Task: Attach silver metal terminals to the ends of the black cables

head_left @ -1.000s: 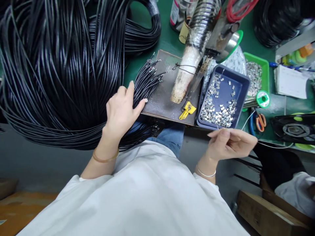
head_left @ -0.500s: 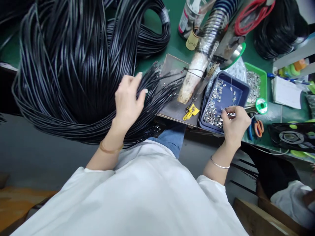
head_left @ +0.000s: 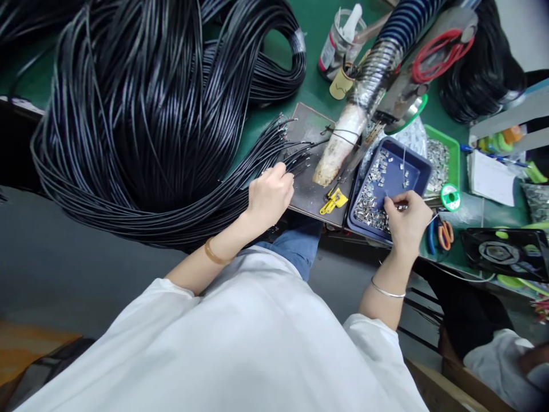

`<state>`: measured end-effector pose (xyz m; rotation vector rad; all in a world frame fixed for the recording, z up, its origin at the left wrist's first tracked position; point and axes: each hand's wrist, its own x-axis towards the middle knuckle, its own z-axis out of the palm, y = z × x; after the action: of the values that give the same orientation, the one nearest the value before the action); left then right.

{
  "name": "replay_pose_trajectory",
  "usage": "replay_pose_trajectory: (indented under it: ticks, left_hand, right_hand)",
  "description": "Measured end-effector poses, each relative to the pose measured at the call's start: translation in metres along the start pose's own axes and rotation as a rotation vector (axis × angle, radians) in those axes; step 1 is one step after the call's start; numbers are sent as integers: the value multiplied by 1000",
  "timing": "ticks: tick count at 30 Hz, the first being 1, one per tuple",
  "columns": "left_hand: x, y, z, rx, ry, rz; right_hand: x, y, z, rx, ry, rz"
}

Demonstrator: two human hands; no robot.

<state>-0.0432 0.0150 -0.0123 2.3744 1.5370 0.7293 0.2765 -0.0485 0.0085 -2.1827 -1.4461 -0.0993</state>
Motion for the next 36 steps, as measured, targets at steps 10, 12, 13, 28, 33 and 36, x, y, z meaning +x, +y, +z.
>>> replay_pose_trajectory:
  ticks: [10, 12, 13, 28, 33, 36]
  left_hand:
    - [-13, 3, -27, -974, 197, -242]
    - [-16, 13, -30, -1238, -73, -242]
    - [-16, 19, -30, -1359, -275, -241]
    - [-16, 41, 13, -1580, -481, -409]
    - [-18, 42, 18, -1441, -383, -328]
    - [-21, 41, 21, -1323, -316, -232]
  right_hand:
    - [-49, -60, -18, 680, 252, 106]
    - [-59, -75, -16, 814, 121, 86]
    - [-65, -82, -14, 832, 72, 55]
    - [-87, -110, 30, 880, -137, -23]
    - [-88, -111, 31, 882, -142, -12]
    - [-88, -111, 29, 878, -150, -27]
